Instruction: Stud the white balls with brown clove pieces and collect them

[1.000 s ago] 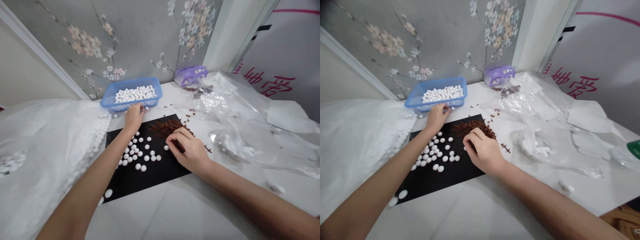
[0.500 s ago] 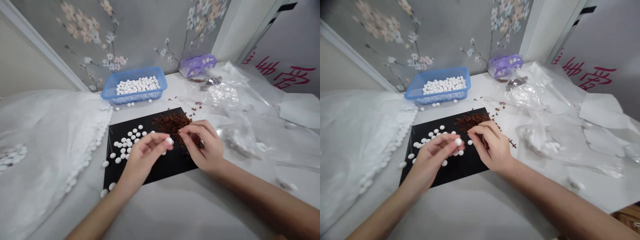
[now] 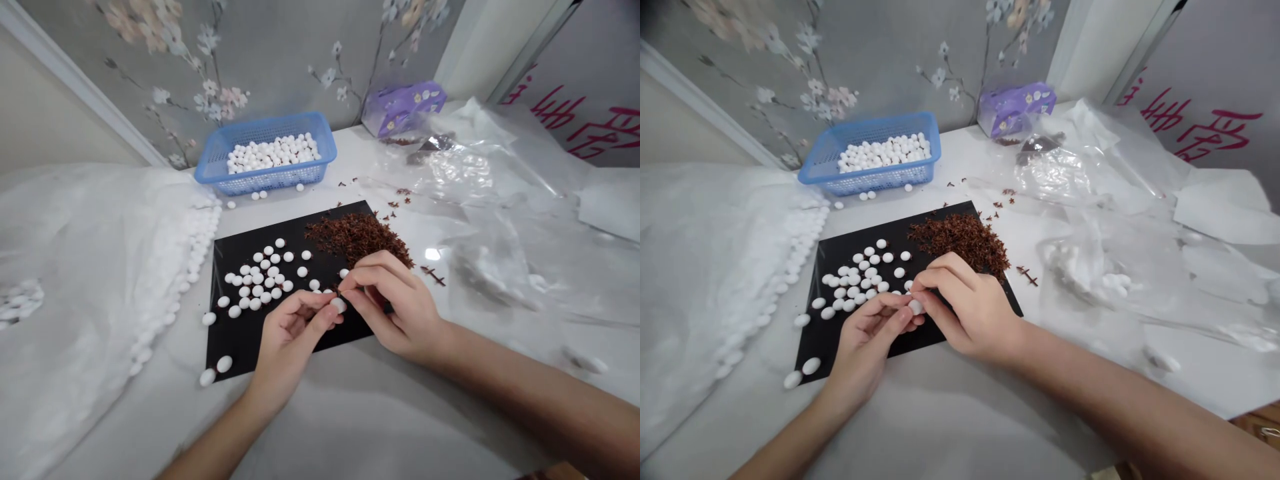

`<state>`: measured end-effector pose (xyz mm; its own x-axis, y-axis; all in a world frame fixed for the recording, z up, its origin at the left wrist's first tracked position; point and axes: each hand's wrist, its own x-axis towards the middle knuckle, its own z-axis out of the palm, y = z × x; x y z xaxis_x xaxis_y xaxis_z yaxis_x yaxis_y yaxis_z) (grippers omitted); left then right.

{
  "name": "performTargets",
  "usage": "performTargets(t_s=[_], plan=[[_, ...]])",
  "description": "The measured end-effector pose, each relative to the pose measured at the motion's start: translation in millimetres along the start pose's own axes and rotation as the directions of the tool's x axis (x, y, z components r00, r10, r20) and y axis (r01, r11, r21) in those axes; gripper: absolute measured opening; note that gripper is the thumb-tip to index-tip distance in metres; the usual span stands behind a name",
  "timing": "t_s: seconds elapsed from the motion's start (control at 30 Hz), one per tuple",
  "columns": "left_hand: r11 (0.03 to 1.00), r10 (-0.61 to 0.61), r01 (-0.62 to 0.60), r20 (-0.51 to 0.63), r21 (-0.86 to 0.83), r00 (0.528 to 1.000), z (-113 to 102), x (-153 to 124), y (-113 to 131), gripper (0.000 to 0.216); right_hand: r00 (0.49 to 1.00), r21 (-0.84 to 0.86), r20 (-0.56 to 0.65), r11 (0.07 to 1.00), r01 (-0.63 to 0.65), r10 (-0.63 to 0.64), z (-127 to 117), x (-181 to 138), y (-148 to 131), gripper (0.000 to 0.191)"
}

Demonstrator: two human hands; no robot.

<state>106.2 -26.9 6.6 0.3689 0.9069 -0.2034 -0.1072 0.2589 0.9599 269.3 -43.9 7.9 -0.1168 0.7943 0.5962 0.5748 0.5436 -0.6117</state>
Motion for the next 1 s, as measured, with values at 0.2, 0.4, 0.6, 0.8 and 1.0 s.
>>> performTargets(t_s=[0.2,0.4,0.6,0.8,1.0], plan=[[1.0,-0.013,0.013,-0.01,-0.007,1.0,-0.5,-0.7,-0.6,0.006,0.999,-0.055,0.042,0.998,0.03,-0.028,2.7,-0.5,3.1,0.014],[1.0,-0.012,0.012,-0.036,-0.003,0.999,-1.1,0.2,-1.7,0.008,0.994,0.022,0.111,1.0,0.003,-0.006,0.9,-0.4,3.8,0.013],[0.999,-0.015,0.014,-0.019,-0.051,1.0,-2.4,-1.2,-1.0,0.005,0.987,0.095,0.162,0.995,-0.028,0.013,-1.3,0.3,2.1,0.021],[0.999,-0.009,0.008,-0.022,-0.041,1.0,-2.4,-0.8,-0.5,0.007,0.985,0.1,0.174,0.994,-0.036,0.018,0.9,0.7,3.6,0.017],[1.0,0.014,-0.015,-0.038,-0.027,0.999,-2.5,-0.3,-2.1,0.008,0.984,0.096,0.179,0.995,-0.037,0.019,3.0,0.0,4.5,0.014]])
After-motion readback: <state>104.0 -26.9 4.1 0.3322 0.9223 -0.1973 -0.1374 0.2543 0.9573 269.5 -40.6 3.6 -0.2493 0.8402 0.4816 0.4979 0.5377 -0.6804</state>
